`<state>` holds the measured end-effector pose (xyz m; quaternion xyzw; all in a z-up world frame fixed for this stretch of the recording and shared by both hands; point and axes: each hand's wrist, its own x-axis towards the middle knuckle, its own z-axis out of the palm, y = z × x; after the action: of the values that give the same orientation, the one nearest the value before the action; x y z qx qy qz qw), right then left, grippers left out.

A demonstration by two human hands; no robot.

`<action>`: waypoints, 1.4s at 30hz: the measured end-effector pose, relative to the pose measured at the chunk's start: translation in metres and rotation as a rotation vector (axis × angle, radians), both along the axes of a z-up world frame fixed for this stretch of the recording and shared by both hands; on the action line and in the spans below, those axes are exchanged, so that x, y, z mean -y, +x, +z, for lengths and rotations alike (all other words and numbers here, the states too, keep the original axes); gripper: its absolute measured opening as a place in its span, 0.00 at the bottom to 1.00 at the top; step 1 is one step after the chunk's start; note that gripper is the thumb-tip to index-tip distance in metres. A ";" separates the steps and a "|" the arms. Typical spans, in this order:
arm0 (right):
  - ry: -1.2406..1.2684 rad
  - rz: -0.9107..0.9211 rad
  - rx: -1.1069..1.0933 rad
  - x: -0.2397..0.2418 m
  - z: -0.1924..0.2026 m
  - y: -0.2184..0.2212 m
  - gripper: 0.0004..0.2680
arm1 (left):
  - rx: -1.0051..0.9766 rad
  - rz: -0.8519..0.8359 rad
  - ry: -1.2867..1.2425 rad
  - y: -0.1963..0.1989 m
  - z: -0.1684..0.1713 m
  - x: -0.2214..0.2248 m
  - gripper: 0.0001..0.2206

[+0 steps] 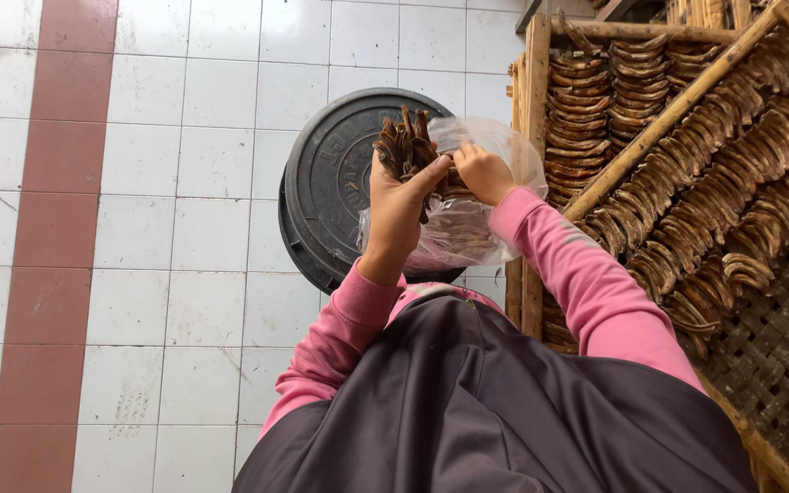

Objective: The person picks up dried banana slices from a bamboo tray by hand and places them into a clear plastic bag.

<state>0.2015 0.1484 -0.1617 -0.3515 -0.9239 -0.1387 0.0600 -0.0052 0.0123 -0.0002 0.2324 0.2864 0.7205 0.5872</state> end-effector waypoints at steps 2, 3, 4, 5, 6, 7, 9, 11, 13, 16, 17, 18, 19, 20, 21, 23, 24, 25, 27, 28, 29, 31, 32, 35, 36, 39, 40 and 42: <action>-0.104 -0.081 0.156 0.005 0.001 0.001 0.02 | -0.047 0.010 0.012 0.000 -0.001 0.000 0.18; -0.143 -0.140 0.160 0.009 0.006 -0.001 0.02 | -0.069 0.016 0.013 0.000 -0.003 0.001 0.18; -0.183 -0.202 0.163 0.014 0.014 -0.005 0.01 | -0.064 0.015 0.004 0.000 -0.004 0.001 0.18; -0.222 -0.264 0.167 0.019 0.026 -0.008 0.02 | -0.059 0.014 -0.005 0.001 -0.005 0.001 0.18; -0.327 -0.236 -0.113 0.023 0.043 -0.008 0.03 | -0.054 0.012 -0.011 0.003 -0.004 -0.001 0.18; -0.428 -0.204 -0.395 0.030 0.063 -0.007 0.04 | -0.064 0.009 -0.011 0.004 -0.004 -0.002 0.19; -0.745 -0.186 -0.890 0.040 0.108 -0.006 0.06 | -0.082 0.007 -0.008 0.006 0.002 -0.001 0.21; -1.107 -0.115 -1.157 0.055 0.149 -0.004 0.08 | -0.239 0.065 0.034 0.011 0.008 -0.002 0.25; -1.375 0.075 -1.264 0.073 0.181 -0.004 0.09 | -0.444 0.139 0.065 0.016 0.016 -0.003 0.29; -1.327 -0.015 -1.252 0.092 0.201 -0.011 0.08 | -0.709 0.225 0.118 0.023 0.019 0.000 0.32; -1.323 -0.030 -1.305 0.093 0.202 -0.011 0.06 | -0.726 0.219 0.161 0.024 0.017 -0.002 0.31; -1.319 -0.042 -1.352 0.089 0.201 -0.010 0.05 | -0.740 0.219 0.203 0.026 0.014 -0.003 0.30; -1.315 -0.054 -1.400 0.086 0.199 -0.008 0.04 | -0.577 0.124 0.168 0.027 0.010 -0.004 0.29; -1.362 -0.093 -1.452 0.079 0.197 -0.005 0.03 | -0.415 0.040 0.132 0.026 0.007 -0.006 0.27; -1.409 -0.132 -1.504 0.072 0.193 -0.001 0.03 | -0.253 -0.044 0.095 0.025 0.003 -0.007 0.26; -1.274 -0.237 -1.361 0.059 0.176 0.000 0.02 | -0.162 0.012 0.037 0.020 -0.003 -0.008 0.22; -1.085 -0.297 -1.170 0.053 0.163 -0.003 0.03 | -0.116 0.036 0.011 0.018 -0.006 -0.009 0.20; -0.895 -0.350 -0.978 0.049 0.149 -0.005 0.03 | -0.123 0.045 0.000 0.015 -0.007 -0.008 0.20; -0.645 -0.245 -0.807 0.047 0.114 -0.013 0.05 | -0.137 0.059 -0.021 0.011 -0.009 -0.007 0.19; -0.521 -0.192 -0.718 0.044 0.097 -0.015 0.06 | -0.119 0.058 -0.012 0.010 -0.008 -0.006 0.19; -0.507 -0.255 -0.629 0.037 0.082 -0.014 0.07 | -0.102 0.057 -0.003 0.009 -0.007 -0.006 0.19; -0.482 -0.382 -0.449 0.022 0.051 -0.011 0.08 | -0.092 0.056 -0.002 0.009 -0.006 -0.004 0.19; -0.452 -0.355 -0.462 0.016 0.038 -0.010 0.06 | -0.099 0.060 -0.005 0.009 -0.005 -0.002 0.19; -0.369 -0.300 -0.446 0.006 0.004 -0.005 0.03 | -0.146 0.082 -0.027 0.005 -0.003 0.001 0.19; -0.344 -0.298 -0.405 0.004 -0.004 -0.003 0.03 | -0.165 0.091 -0.037 0.005 -0.003 0.001 0.19; -0.148 -0.275 -0.122 0.006 -0.017 0.002 0.02 | -0.160 0.090 -0.024 0.004 -0.006 0.003 0.19; -0.061 -0.264 -0.001 0.008 -0.017 0.001 0.01 | -0.148 0.092 -0.024 0.003 -0.007 0.004 0.19; -0.076 -0.251 -0.003 0.010 -0.012 -0.001 0.01 | -0.123 0.090 -0.019 0.003 -0.008 0.003 0.19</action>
<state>0.2000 0.1380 -0.1742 -0.4665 -0.8772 -0.1094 0.0303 -0.0024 0.0092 -0.0079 0.2575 0.3392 0.7278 0.5375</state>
